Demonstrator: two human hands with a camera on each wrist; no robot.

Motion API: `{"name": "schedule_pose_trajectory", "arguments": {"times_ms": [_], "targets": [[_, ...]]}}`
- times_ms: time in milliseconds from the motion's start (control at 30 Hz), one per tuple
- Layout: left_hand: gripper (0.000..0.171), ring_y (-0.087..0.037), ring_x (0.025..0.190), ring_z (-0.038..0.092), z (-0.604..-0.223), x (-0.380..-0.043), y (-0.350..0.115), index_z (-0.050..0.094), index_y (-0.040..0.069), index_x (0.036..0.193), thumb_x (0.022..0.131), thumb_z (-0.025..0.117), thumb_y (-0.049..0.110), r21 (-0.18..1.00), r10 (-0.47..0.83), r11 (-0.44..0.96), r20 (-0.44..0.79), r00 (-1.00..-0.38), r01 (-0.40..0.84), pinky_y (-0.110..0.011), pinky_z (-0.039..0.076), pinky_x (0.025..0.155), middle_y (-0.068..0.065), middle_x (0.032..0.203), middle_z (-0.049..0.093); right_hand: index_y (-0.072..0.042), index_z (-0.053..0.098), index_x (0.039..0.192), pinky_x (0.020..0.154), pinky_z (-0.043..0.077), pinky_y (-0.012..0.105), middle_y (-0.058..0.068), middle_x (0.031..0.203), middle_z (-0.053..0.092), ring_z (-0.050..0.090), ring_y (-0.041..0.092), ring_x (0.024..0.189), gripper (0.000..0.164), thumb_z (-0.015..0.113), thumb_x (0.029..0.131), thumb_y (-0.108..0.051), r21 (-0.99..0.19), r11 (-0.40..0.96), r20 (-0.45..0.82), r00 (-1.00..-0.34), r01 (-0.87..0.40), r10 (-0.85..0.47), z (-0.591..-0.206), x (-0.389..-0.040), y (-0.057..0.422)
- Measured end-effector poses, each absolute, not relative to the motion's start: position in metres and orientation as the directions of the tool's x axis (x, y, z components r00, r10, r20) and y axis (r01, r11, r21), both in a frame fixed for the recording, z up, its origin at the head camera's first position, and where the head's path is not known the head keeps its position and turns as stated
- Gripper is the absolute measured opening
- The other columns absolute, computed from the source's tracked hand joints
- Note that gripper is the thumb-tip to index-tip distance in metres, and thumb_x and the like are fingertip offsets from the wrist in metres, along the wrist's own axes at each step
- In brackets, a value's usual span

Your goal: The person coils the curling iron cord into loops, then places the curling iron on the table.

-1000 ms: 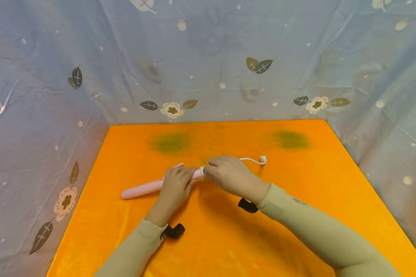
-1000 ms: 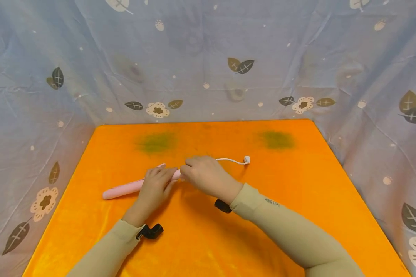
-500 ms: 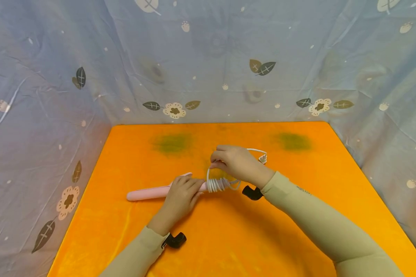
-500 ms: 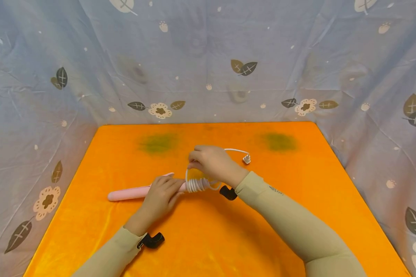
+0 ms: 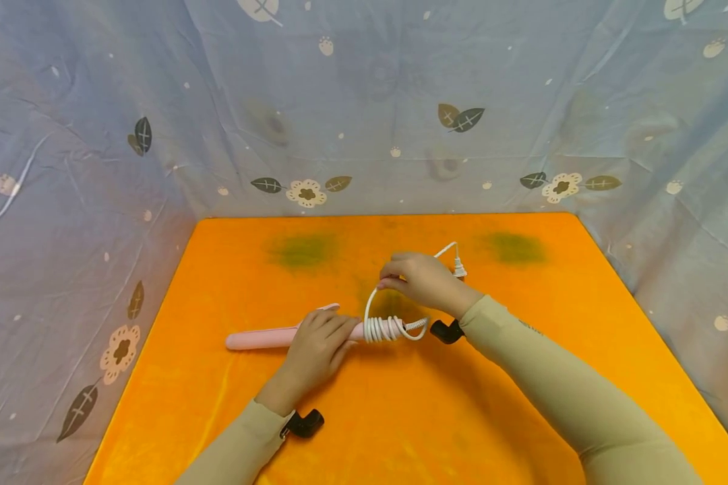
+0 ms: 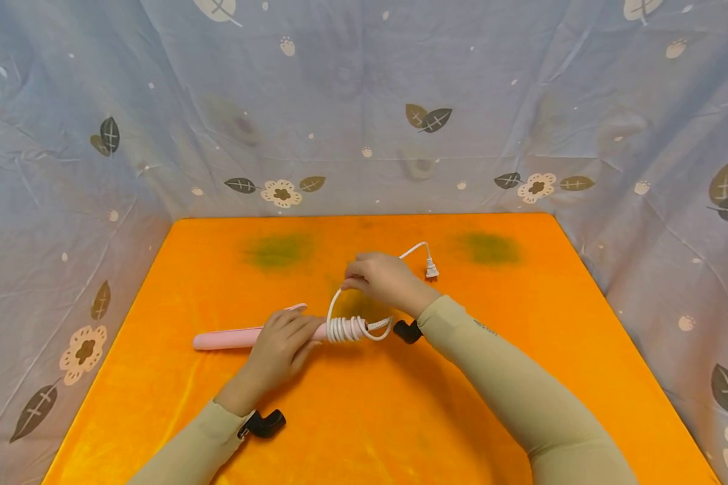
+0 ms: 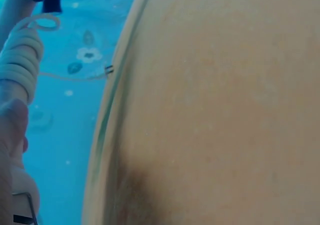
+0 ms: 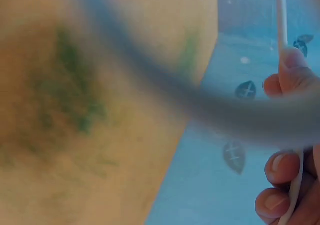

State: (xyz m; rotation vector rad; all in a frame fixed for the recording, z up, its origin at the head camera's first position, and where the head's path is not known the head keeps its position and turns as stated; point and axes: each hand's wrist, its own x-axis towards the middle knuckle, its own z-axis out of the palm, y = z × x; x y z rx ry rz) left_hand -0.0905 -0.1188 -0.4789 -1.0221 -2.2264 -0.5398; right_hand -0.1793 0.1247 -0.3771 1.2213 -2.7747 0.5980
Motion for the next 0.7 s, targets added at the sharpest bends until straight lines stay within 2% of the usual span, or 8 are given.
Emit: {"name": "schedule_pose_trajectory", "arguments": {"times_ms": [133, 333, 533, 700], "targets": [[0.032, -0.029, 0.104, 0.061, -0.478, -0.092, -0.12, 0.068, 0.004, 0.119, 0.096, 0.061, 0.026, 0.094, 0.507, 0.603, 0.721, -0.472, 0.792, -0.049, 0.044, 0.099, -0.007, 0.107, 0.069, -0.02, 0.074, 0.096, 0.066, 0.05, 0.023, -0.011, 0.088, 0.061, 0.056, 0.003, 0.075, 0.013, 0.063, 0.094, -0.028, -0.381, 0.591, 0.187, -0.685, -0.711, -0.704, -0.392, -0.182, 0.129], [0.032, -0.03, 0.105, 0.06, -0.472, -0.092, -0.122, 0.067, 0.004, 0.119, 0.097, 0.059, 0.026, 0.117, 0.489, 0.592, 0.734, -0.471, 0.798, -0.05, 0.044, 0.098, -0.007, 0.108, 0.068, -0.015, 0.076, 0.1, 0.071, 0.052, 0.023, -0.008, 0.088, 0.064, 0.058, 0.005, 0.078, 0.015, 0.064, 0.095, -0.022, -0.484, 0.545, 0.182, -0.688, -0.684, -0.702, -0.412, -0.183, 0.131], [0.034, -0.03, 0.101, 0.061, -0.464, -0.096, -0.124, 0.067, 0.003, 0.12, 0.098, 0.059, 0.027, 0.163, 0.427, 0.583, 0.771, -0.472, 0.796, -0.051, 0.045, 0.097, -0.007, 0.106, 0.069, -0.011, 0.075, 0.105, 0.076, 0.053, 0.029, -0.005, 0.096, 0.069, 0.062, 0.011, 0.086, 0.017, 0.063, 0.095, -0.018, -0.613, 0.535, 0.128, -0.741, -0.581, -0.659, -0.429, -0.175, 0.132], [0.034, -0.032, 0.1, 0.061, -0.461, -0.099, -0.123, 0.066, 0.003, 0.12, 0.095, 0.062, 0.025, 0.176, 0.393, 0.596, 0.787, -0.475, 0.784, -0.052, 0.045, 0.095, -0.008, 0.105, 0.069, -0.008, 0.073, 0.098, 0.075, 0.053, 0.029, 0.0, 0.093, 0.069, 0.062, 0.014, 0.083, 0.012, 0.063, 0.092, -0.01, -0.678, 0.499, 0.142, -0.762, -0.54, -0.632, -0.447, -0.161, 0.128]]}}
